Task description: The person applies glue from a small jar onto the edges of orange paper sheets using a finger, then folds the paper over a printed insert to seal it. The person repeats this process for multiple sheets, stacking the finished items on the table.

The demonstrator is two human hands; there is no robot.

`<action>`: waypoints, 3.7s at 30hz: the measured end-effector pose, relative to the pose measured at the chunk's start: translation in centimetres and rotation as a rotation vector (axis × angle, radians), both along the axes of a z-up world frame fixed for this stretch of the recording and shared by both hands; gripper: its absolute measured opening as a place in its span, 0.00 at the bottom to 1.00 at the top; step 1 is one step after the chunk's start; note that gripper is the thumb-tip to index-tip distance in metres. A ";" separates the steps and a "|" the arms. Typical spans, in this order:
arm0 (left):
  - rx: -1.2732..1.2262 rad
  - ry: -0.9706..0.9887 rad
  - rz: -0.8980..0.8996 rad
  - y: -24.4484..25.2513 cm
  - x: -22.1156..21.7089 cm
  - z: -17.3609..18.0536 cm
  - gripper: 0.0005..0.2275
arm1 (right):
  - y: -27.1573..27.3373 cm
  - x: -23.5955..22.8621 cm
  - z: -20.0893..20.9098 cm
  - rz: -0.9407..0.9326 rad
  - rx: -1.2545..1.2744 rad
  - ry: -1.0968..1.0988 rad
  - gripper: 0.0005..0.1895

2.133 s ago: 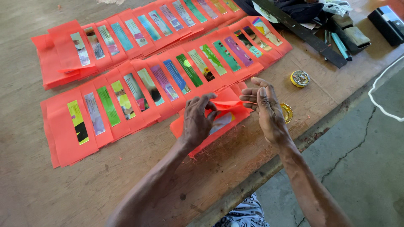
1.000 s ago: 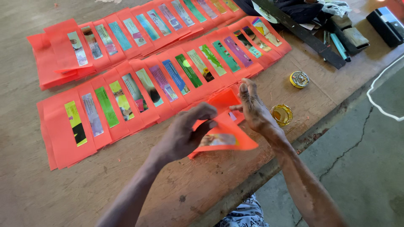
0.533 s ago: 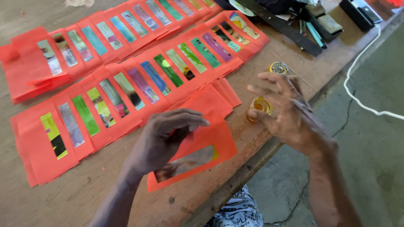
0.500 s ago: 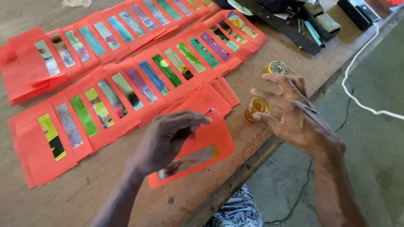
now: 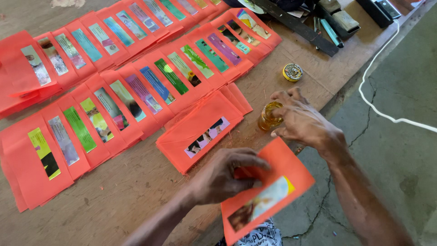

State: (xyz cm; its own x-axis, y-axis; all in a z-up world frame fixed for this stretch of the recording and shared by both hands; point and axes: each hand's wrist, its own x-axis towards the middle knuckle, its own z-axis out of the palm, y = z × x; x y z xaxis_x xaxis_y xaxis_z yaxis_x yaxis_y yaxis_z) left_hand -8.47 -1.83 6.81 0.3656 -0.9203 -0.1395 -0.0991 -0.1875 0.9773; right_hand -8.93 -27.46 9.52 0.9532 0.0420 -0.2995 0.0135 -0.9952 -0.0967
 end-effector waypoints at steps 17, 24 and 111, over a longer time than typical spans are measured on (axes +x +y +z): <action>0.052 -0.413 0.196 -1.6 1.2 -5.5 0.27 | 0.4 -5.7 2.4 0.074 0.158 -0.430 0.18; 0.076 -0.384 0.145 -1.8 1.9 -5.5 0.29 | 1.4 -14.7 4.3 -0.082 0.778 -0.863 0.34; -0.005 -0.397 0.221 -0.4 3.2 -7.8 0.26 | 4.7 -12.8 -7.1 -0.079 -0.220 0.418 0.40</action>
